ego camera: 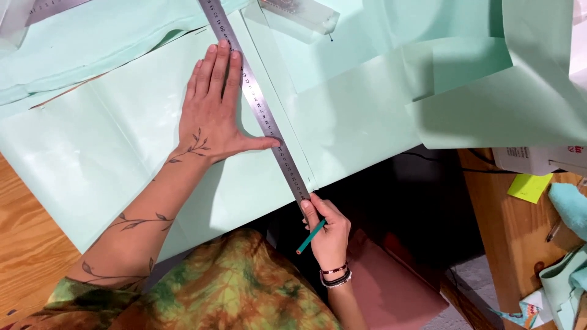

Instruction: Measuring, marking, and cutting green fabric pieces on a workbench using a ruler, pencil, and scissors.

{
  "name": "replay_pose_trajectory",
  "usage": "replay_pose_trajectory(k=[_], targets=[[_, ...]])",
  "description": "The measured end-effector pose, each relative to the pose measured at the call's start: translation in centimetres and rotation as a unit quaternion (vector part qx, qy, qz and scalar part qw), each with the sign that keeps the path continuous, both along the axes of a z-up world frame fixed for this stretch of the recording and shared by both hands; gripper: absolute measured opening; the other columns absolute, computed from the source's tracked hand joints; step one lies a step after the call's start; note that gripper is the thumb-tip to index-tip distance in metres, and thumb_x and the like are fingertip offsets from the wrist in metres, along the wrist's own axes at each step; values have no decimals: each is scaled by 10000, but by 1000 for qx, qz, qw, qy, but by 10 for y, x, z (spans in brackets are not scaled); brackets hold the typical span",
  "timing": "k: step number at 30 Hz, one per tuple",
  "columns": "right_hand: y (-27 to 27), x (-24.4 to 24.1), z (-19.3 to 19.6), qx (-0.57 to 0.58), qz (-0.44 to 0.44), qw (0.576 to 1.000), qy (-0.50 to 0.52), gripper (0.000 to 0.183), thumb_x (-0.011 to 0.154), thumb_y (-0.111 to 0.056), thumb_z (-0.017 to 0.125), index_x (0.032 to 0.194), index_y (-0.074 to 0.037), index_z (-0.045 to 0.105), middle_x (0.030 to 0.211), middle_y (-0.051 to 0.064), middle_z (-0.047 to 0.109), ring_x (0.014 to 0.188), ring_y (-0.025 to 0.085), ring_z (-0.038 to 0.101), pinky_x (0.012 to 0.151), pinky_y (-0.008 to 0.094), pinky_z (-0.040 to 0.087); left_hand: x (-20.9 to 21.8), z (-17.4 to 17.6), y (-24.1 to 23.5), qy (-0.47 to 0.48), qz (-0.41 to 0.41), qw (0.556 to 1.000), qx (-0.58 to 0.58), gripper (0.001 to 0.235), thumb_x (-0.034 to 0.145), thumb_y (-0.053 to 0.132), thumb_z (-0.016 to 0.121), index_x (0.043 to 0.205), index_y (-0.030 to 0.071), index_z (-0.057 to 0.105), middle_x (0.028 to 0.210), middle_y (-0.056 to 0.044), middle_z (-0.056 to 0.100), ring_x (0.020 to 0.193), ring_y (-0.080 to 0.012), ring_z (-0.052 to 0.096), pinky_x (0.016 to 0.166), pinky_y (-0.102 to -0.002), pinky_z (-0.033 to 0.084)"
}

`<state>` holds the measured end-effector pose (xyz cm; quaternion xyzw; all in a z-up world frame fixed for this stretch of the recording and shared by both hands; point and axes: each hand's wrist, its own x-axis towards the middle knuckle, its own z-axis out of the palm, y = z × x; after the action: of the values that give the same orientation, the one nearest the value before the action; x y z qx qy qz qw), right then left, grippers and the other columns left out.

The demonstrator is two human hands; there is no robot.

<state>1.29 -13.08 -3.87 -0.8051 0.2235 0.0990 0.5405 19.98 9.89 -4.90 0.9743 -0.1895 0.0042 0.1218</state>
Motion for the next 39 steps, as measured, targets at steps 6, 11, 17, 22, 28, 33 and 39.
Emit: replay_pose_trajectory(k=[6, 11, 17, 22, 28, 33, 39], targets=[[1, -2, -2, -8, 0, 1000, -8, 284, 921, -196, 733, 1135, -14, 777, 736, 2, 662, 557, 95, 628, 484, 219, 575, 1, 6, -2, 23, 0, 1000, -1, 1555, 664, 1097, 549, 1647, -42, 156, 1715, -206, 116, 1606, -364, 112, 1337, -525, 175], [1, -1, 0, -19, 6, 1000, -14, 275, 918, -196, 740, 1129, -25, 782, 714, -1, 657, 561, 90, 621, 491, 218, 571, 1, 7, -1, 49, 6, 999, 1, 1566, 657, 1093, 562, 1658, -24, 114, 1726, -188, 64, 1615, -349, 65, 1346, -519, 141], [4, -1, 1, -29, 2, 1000, -10, 290, 920, -209, 735, 1140, -27, 778, 750, 2, 682, 556, 93, 637, 487, 213, 579, 2, 7, -1, 55, 5, 998, -3, 1573, 648, 1081, 592, 1655, -33, 123, 1723, -190, 62, 1612, -352, 65, 1342, -522, 141], [3, -1, 1, -21, -2, 1000, -4, 299, 925, -215, 729, 1151, -25, 776, 758, -3, 680, 565, 91, 640, 498, 210, 573, 2, 7, -1, 48, 6, 999, -4, 1575, 642, 1081, 604, 1652, -36, 142, 1720, -193, 85, 1608, -351, 79, 1338, -518, 152], [3, -1, 2, -4, -1, 1000, -6, 297, 933, -184, 721, 1175, -18, 765, 778, 7, 677, 571, 97, 647, 494, 203, 564, 1, 7, -1, 34, 2, 999, -1, 1555, 671, 1099, 549, 1649, -42, 150, 1716, -206, 101, 1609, -357, 103, 1340, -506, 161], [3, -1, 2, -11, 2, 1000, -9, 296, 939, -213, 711, 1160, -25, 772, 755, 3, 670, 576, 97, 651, 496, 215, 567, 2, 9, -2, 54, 4, 999, 4, 1566, 662, 1087, 580, 1651, -37, 120, 1720, -203, 75, 1611, -354, 73, 1343, -504, 127], [2, 0, 2, -5, 2, 1000, -10, 283, 929, -198, 725, 1144, -23, 779, 758, 4, 679, 581, 94, 645, 519, 211, 579, 2, 9, -3, 68, 5, 998, 12, 1609, 621, 1111, 548, 1651, -32, 79, 1724, -204, 43, 1613, -357, 40, 1343, -505, 95]])
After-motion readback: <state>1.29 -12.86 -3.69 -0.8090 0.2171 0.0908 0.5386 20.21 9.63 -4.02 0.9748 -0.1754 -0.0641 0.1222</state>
